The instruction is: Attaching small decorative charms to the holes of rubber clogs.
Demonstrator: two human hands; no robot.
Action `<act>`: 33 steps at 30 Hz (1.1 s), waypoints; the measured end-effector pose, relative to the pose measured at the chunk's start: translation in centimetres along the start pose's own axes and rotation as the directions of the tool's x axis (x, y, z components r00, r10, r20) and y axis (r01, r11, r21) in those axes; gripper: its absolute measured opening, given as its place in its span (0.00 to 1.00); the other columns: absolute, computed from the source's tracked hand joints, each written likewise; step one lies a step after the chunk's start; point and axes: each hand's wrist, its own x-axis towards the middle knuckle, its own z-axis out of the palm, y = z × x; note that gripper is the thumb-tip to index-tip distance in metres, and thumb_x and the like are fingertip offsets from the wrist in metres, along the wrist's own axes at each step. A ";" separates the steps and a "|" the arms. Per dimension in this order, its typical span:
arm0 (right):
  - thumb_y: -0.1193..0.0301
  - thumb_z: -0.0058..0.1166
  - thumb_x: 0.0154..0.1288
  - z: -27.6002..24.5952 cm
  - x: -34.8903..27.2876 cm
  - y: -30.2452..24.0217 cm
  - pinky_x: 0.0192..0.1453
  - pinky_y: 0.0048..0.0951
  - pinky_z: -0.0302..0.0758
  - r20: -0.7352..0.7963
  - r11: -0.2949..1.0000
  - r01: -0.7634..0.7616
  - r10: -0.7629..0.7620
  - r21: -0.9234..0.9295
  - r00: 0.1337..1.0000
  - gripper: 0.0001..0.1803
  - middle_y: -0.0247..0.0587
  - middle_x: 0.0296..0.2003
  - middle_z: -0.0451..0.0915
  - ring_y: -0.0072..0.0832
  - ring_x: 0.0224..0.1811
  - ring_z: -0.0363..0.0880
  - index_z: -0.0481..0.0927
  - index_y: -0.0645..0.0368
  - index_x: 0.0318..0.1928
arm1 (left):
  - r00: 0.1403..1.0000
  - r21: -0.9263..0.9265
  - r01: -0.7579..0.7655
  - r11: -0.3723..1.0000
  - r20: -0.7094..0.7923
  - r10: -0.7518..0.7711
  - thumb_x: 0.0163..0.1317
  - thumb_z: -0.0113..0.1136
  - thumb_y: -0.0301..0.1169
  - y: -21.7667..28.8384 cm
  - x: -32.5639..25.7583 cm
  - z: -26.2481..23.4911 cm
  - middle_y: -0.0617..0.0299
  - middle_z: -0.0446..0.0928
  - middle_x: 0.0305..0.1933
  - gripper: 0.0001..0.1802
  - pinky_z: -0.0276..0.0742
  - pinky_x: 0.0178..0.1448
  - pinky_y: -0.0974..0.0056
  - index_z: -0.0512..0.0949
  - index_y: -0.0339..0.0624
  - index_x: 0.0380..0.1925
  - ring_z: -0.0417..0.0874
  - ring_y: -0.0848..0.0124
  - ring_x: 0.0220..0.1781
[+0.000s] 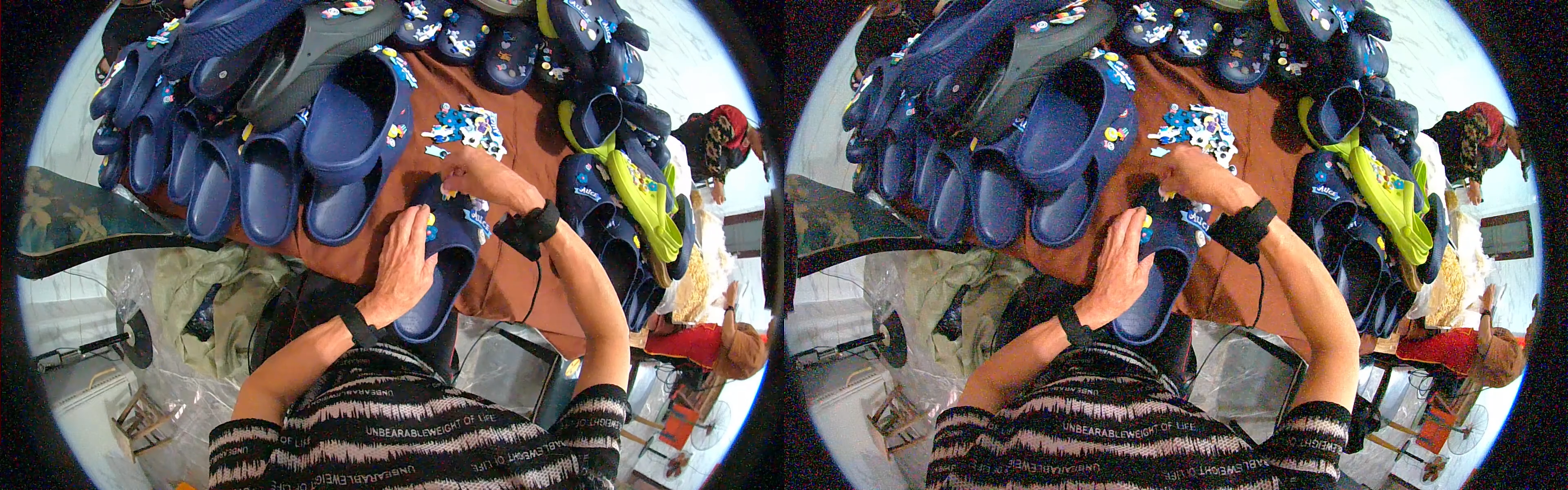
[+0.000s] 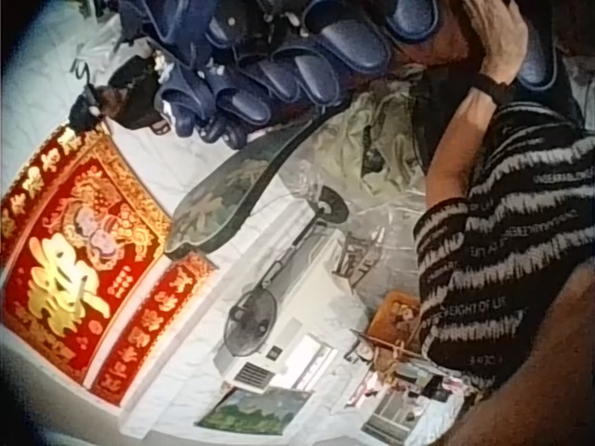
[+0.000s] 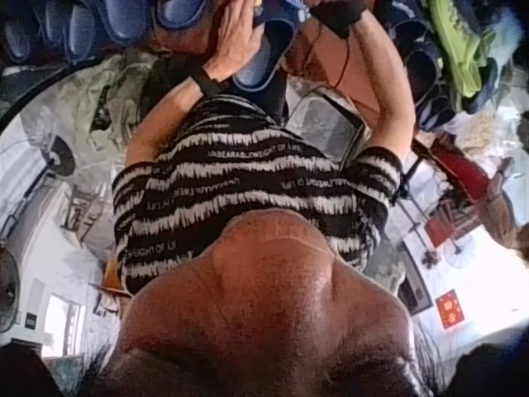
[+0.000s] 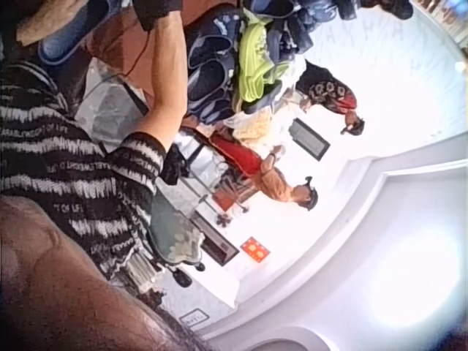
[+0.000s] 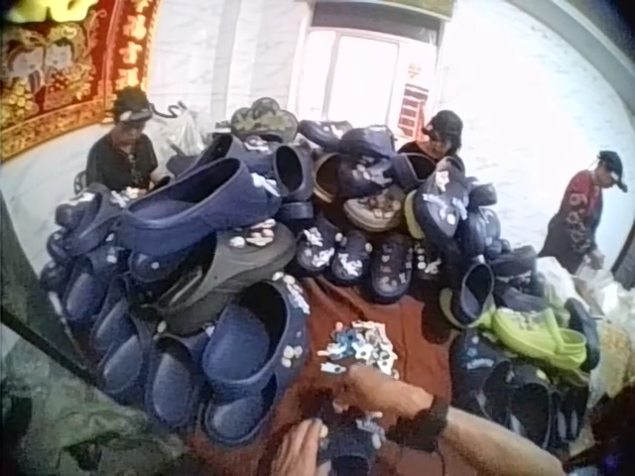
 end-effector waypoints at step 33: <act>0.54 0.73 0.48 0.4 1.8 0.5 0.38 0.43 0.82 0.052 0.803 -0.038 0.086 -0.595 0.995 0.23 0.44 0.36 0.87 0.41 0.40 0.87 0.86 0.60 0.36 | 0.992 0.066 -0.119 0.991 0.044 0.116 0.74 0.47 0.45 -0.5 0.3 0.3 0.45 0.59 0.75 0.33 0.52 0.75 0.37 0.60 0.36 0.71 0.56 0.45 0.77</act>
